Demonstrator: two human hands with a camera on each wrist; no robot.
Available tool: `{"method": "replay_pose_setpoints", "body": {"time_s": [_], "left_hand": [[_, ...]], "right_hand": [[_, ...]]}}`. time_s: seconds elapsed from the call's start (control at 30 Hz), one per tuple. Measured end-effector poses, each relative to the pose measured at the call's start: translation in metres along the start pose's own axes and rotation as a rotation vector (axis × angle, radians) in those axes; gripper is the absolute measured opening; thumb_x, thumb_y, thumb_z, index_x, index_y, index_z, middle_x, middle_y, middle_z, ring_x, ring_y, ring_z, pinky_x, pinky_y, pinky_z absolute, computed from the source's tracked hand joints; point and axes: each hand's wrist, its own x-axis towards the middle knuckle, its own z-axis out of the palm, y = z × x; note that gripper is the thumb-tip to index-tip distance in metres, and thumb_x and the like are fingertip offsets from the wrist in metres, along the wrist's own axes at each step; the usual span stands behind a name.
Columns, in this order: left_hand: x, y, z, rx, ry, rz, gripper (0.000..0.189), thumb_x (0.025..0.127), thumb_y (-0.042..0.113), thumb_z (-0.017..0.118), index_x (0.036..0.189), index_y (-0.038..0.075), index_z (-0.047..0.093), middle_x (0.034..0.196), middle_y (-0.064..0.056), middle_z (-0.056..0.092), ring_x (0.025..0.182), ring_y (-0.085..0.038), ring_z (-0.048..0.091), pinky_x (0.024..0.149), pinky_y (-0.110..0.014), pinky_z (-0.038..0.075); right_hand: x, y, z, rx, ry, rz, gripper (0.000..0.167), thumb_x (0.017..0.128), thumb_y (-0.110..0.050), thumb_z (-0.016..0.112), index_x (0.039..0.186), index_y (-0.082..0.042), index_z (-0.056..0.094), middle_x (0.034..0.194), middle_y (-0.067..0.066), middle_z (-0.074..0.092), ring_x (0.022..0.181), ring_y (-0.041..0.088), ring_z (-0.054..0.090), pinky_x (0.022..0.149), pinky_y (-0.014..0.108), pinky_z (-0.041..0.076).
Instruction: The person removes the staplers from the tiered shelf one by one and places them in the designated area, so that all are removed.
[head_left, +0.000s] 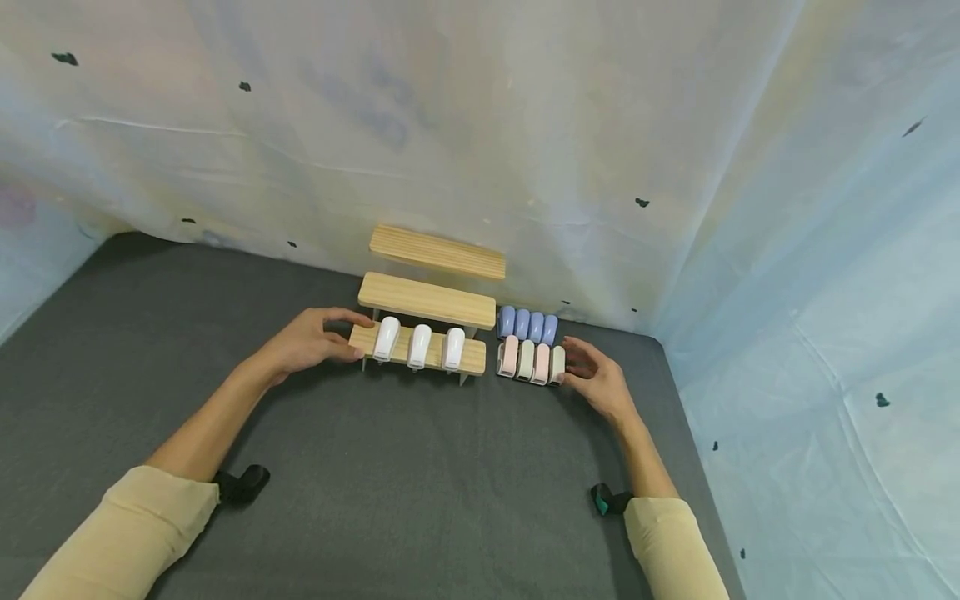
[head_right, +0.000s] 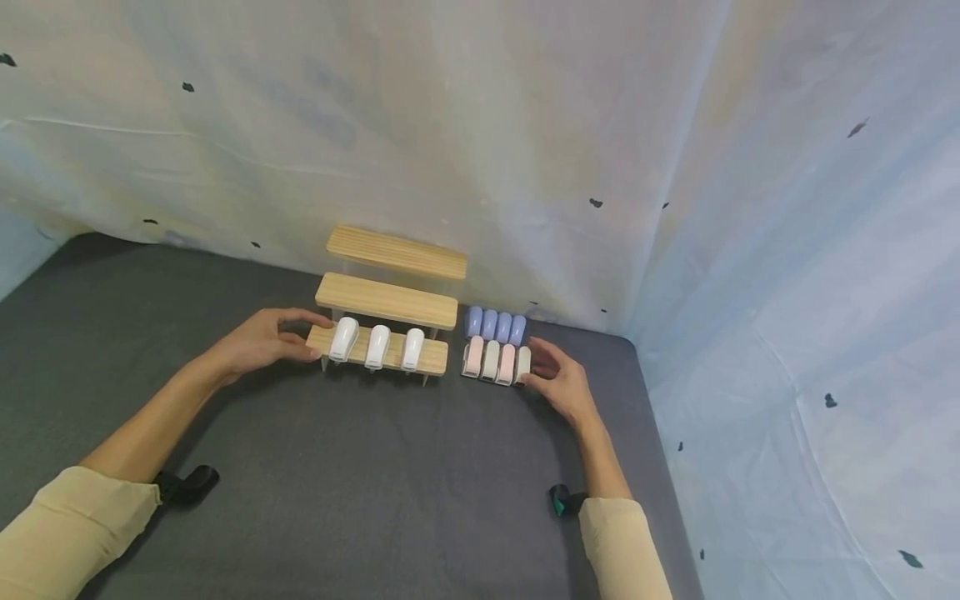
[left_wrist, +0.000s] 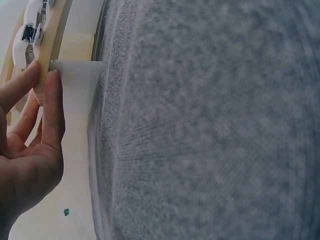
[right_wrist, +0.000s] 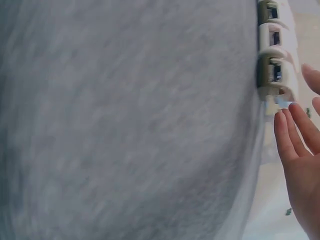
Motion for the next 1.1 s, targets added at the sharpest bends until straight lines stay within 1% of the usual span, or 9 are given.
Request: {"method": "replay_pose_setpoints", "body": {"time_s": [0.07, 0.27, 0.4, 0.53, 0.63, 0.77, 0.87, 0.93, 1.1], "left_hand": [[0.000, -0.001, 0.000, 0.001, -0.002, 0.004, 0.055, 0.089, 0.017, 0.075, 0.139, 0.011, 0.055, 0.136, -0.020, 0.055, 0.103, -0.027, 0.067, 0.095, -0.052, 0.044], [-0.001, -0.002, 0.000, 0.009, -0.003, 0.010, 0.055, 0.089, 0.018, 0.075, 0.140, 0.010, 0.055, 0.137, -0.021, 0.053, 0.104, -0.027, 0.067, 0.094, -0.052, 0.045], [-0.001, -0.003, 0.001, 0.018, 0.005, 0.004, 0.055, 0.089, 0.019, 0.076, 0.140, 0.010, 0.055, 0.137, -0.021, 0.054, 0.103, -0.027, 0.067, 0.094, -0.051, 0.045], [-0.001, -0.002, 0.001, 0.019, 0.007, 0.005, 0.055, 0.089, 0.019, 0.075, 0.139, 0.010, 0.055, 0.135, -0.021, 0.055, 0.103, -0.027, 0.068, 0.094, -0.051, 0.045], [-0.001, -0.001, 0.002, 0.016, 0.007, 0.004, 0.054, 0.089, 0.018, 0.075, 0.139, 0.011, 0.056, 0.134, -0.021, 0.056, 0.103, -0.028, 0.068, 0.094, -0.051, 0.045], [-0.001, 0.000, 0.001, 0.016, 0.008, 0.000, 0.054, 0.089, 0.017, 0.075, 0.139, 0.011, 0.056, 0.134, -0.021, 0.056, 0.103, -0.027, 0.068, 0.093, -0.051, 0.046], [-0.001, 0.000, 0.000, 0.014, 0.006, 0.002, 0.054, 0.089, 0.017, 0.075, 0.139, 0.011, 0.056, 0.133, -0.021, 0.057, 0.102, -0.026, 0.068, 0.093, -0.050, 0.047], [0.000, -0.001, 0.000, 0.011, 0.003, 0.004, 0.055, 0.089, 0.017, 0.075, 0.140, 0.010, 0.055, 0.133, -0.021, 0.057, 0.102, -0.026, 0.068, 0.092, -0.050, 0.047], [0.000, -0.001, 0.001, 0.010, 0.004, 0.010, 0.055, 0.089, 0.018, 0.075, 0.139, 0.010, 0.056, 0.136, -0.021, 0.055, 0.103, -0.027, 0.068, 0.092, -0.049, 0.047]], "right_hand": [[-0.003, -0.008, 0.000, 0.035, 0.021, -0.023, 0.064, 0.084, 0.005, 0.076, 0.143, -0.003, 0.051, 0.139, 0.023, 0.054, 0.123, 0.038, 0.055, 0.096, 0.041, 0.049], [-0.013, -0.050, 0.003, 0.090, 0.069, -0.114, 0.057, 0.084, 0.012, 0.072, 0.138, 0.002, 0.054, 0.135, 0.024, 0.057, 0.122, 0.049, 0.052, 0.098, 0.057, 0.043], [-0.014, -0.060, 0.010, 0.109, 0.088, -0.182, 0.055, 0.083, 0.013, 0.072, 0.135, 0.002, 0.057, 0.132, 0.023, 0.059, 0.119, 0.051, 0.052, 0.096, 0.057, 0.044], [-0.015, -0.067, 0.017, 0.138, 0.076, -0.222, 0.053, 0.085, 0.011, 0.072, 0.135, 0.006, 0.055, 0.131, 0.023, 0.059, 0.117, 0.053, 0.052, 0.096, 0.059, 0.044], [-0.015, -0.073, 0.021, 0.191, 0.070, -0.233, 0.054, 0.085, 0.012, 0.071, 0.136, 0.009, 0.053, 0.132, 0.024, 0.058, 0.117, 0.046, 0.055, 0.095, 0.061, 0.043], [-0.015, -0.082, 0.026, 0.251, 0.070, -0.246, 0.055, 0.085, 0.017, 0.068, 0.136, 0.008, 0.053, 0.131, 0.025, 0.058, 0.116, 0.030, 0.059, 0.095, 0.061, 0.042], [-0.014, -0.087, 0.032, 0.286, 0.065, -0.252, 0.054, 0.084, 0.019, 0.067, 0.135, 0.008, 0.053, 0.130, 0.024, 0.059, 0.115, 0.026, 0.060, 0.094, 0.061, 0.042], [-0.013, -0.091, 0.037, 0.303, 0.057, -0.249, 0.053, 0.084, 0.018, 0.067, 0.135, 0.009, 0.053, 0.129, 0.023, 0.059, 0.115, 0.029, 0.060, 0.095, 0.061, 0.042], [-0.011, -0.098, 0.052, 0.328, 0.014, -0.252, 0.051, 0.085, 0.017, 0.067, 0.134, 0.013, 0.052, 0.129, 0.024, 0.059, 0.116, 0.048, 0.054, 0.094, 0.063, 0.042]]}}
